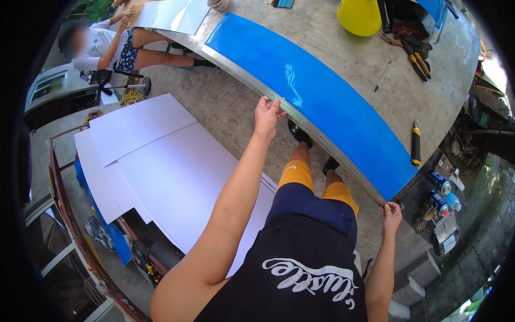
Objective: Cutting a blue vinyl sheet using a ruler and a utility knife on a workbench.
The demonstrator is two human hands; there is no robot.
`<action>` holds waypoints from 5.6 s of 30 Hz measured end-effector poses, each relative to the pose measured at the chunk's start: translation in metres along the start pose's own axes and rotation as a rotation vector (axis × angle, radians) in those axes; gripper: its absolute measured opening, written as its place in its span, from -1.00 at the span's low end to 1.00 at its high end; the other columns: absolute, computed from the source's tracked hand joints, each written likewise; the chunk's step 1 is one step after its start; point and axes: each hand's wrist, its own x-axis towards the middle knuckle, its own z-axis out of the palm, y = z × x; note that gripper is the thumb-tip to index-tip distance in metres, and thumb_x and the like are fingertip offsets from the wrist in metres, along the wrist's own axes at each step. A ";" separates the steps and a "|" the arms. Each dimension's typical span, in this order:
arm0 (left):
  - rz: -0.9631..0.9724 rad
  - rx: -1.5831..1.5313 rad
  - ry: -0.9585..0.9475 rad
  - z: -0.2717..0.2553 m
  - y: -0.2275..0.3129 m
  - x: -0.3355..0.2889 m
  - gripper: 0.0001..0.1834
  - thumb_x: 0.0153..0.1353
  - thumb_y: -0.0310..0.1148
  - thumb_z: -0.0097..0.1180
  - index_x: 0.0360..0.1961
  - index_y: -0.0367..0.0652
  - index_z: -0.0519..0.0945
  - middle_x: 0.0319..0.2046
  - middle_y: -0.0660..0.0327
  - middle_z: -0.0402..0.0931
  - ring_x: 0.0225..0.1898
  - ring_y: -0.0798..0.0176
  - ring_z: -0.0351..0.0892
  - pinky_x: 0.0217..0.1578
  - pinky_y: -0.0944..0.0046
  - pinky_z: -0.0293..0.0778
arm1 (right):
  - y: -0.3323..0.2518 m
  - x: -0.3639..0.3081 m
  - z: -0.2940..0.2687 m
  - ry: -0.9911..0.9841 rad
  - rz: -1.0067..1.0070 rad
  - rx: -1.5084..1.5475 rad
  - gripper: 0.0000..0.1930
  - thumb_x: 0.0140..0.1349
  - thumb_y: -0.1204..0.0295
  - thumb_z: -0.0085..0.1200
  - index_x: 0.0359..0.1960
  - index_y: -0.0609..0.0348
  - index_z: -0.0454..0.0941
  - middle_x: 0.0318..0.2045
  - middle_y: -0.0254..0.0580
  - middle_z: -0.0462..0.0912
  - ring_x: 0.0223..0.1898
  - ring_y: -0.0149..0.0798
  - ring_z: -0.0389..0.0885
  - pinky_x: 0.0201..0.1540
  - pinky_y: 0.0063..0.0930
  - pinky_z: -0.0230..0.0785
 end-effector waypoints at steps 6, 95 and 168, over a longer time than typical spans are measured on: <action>-0.082 0.181 0.043 -0.006 -0.011 0.007 -0.61 0.44 -0.39 0.17 0.12 -0.38 0.34 -0.32 0.13 0.61 -0.42 0.29 0.70 -0.48 0.39 0.58 | -0.005 0.004 -0.014 0.042 0.006 -0.041 -0.77 0.37 0.49 0.20 0.00 0.25 0.53 -0.27 -0.33 0.66 -0.31 -0.46 0.65 -0.23 -0.56 0.53; -0.116 0.776 0.027 -0.038 0.021 0.042 -0.67 0.35 -0.26 0.33 -0.13 -0.33 0.54 -0.33 0.15 0.65 -0.30 0.26 0.71 -0.25 0.32 0.67 | -0.038 -0.020 0.022 0.132 0.103 0.098 -0.79 0.24 0.52 0.36 -0.14 0.39 0.70 -0.32 -0.21 0.74 -0.36 -0.45 0.68 -0.25 -0.58 0.57; -0.039 0.548 0.018 -0.015 0.015 -0.001 -0.75 0.40 -0.31 0.19 -0.32 -0.29 0.51 -0.52 0.06 0.58 -0.48 0.09 0.61 -0.42 0.13 0.47 | -0.038 -0.003 -0.040 0.222 0.410 -0.164 -0.80 0.31 0.58 0.23 -0.08 0.16 0.52 -0.18 -0.34 0.59 -0.20 -0.38 0.61 -0.13 -0.48 0.59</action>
